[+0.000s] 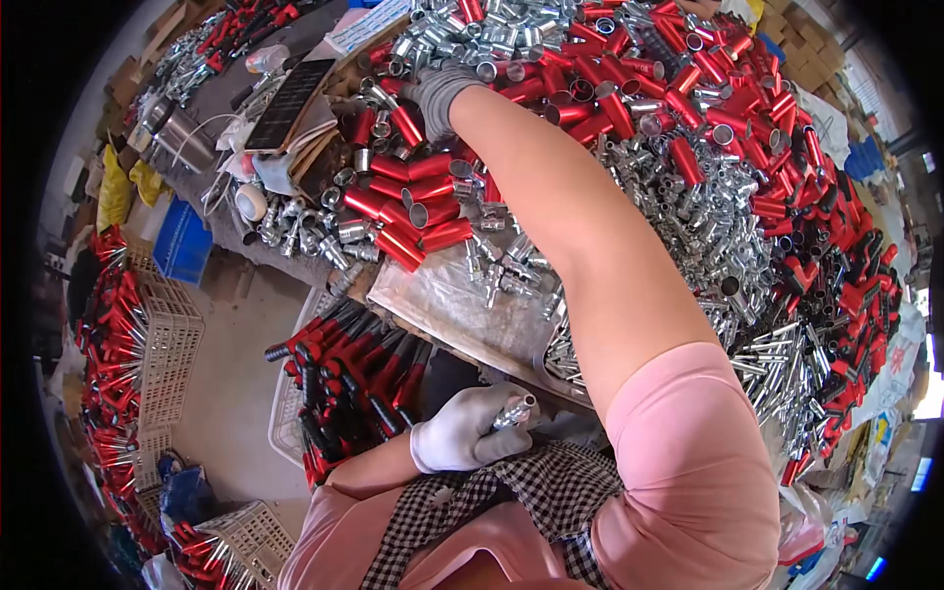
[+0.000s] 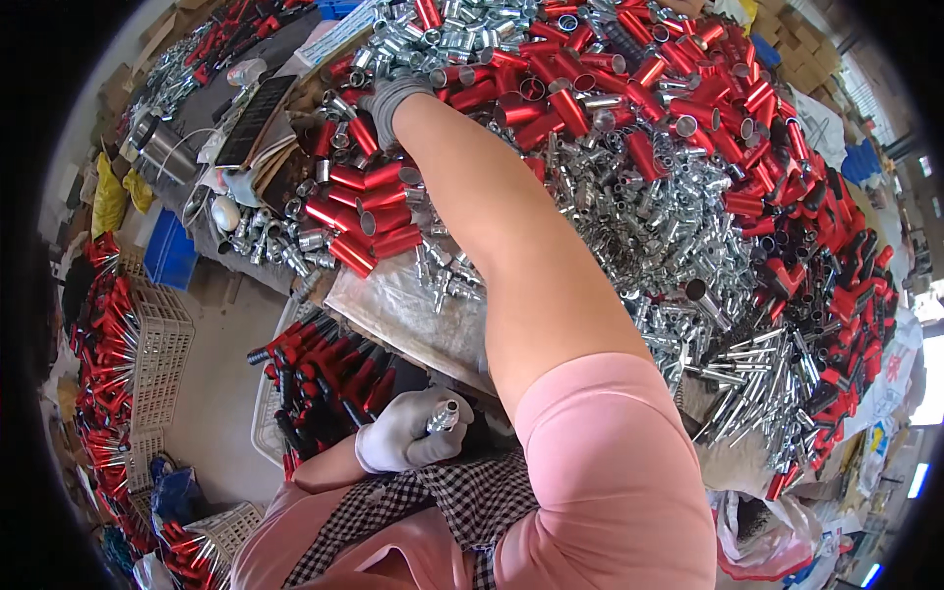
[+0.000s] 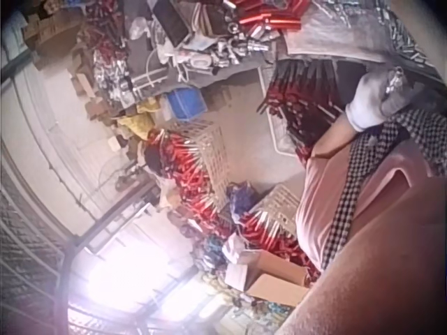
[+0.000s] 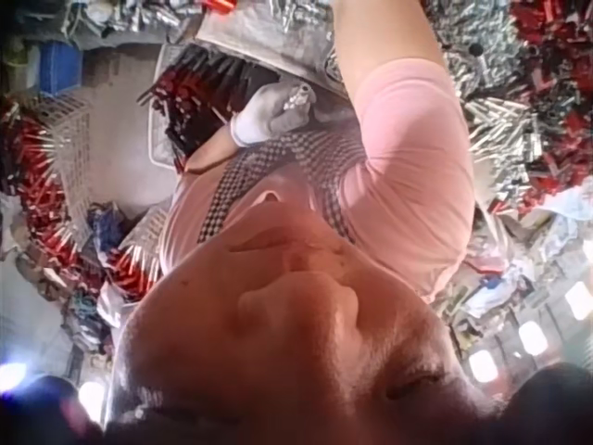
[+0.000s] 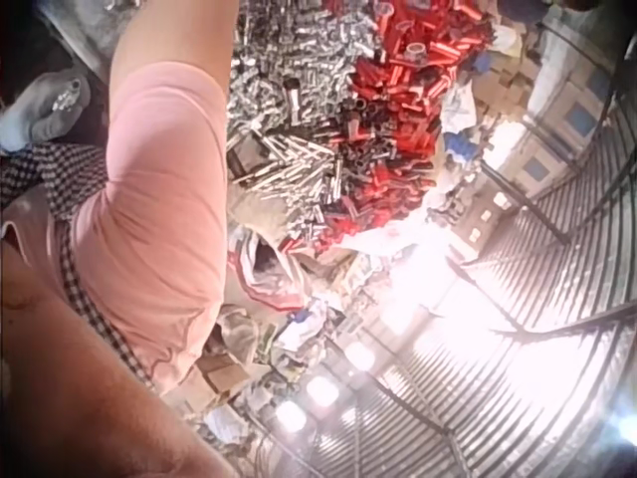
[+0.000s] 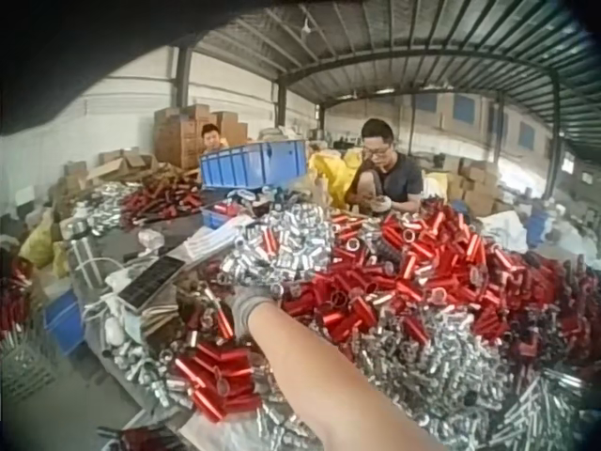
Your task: The recorder is at a manual workstation in a factory assembling small metal tubes by inserting components and using a specialized tool.
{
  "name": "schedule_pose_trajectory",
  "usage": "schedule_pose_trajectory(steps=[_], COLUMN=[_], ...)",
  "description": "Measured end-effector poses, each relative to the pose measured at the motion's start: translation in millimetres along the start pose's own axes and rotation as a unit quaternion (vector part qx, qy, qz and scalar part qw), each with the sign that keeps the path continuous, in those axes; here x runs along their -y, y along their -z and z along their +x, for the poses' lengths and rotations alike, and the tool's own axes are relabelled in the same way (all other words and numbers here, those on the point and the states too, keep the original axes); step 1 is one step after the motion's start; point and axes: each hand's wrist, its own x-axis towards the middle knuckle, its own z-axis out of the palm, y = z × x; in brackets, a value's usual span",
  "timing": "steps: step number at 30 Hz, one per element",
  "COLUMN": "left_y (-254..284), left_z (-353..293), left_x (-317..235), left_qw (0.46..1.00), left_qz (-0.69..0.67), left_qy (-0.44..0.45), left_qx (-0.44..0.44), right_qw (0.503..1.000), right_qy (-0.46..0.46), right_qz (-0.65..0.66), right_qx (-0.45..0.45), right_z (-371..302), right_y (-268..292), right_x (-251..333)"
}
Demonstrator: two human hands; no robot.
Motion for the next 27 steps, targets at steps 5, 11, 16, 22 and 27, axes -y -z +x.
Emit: schedule_pose_trajectory(steps=[5,11,16,22,27], left_y=[3,4,0,-3,-2], left_z=[0,-1,1,2,3], left_x=[10,8,11,9,10], left_qw=[1.000,1.000,1.000,1.000,1.000], left_qz=[0.001,-0.008,0.004,-0.025,-0.008], left_qy=[-0.019,-0.014,-0.017,0.001,-0.005], left_qx=[-0.010,-0.018,-0.026,-0.017,-0.028], right_qw=[0.999,0.995,0.998,0.997,0.993], right_qy=[0.024,0.026,0.029,0.046,0.084], right_qz=[0.011,-0.029,-0.026,0.015,0.003], right_qx=[0.034,0.093,0.051,0.057,0.082], right_z=[5,1,-29,-35,-37], right_y=[-4,-8,-4,3,9], right_x=[2,-16,-15,-16,-11])
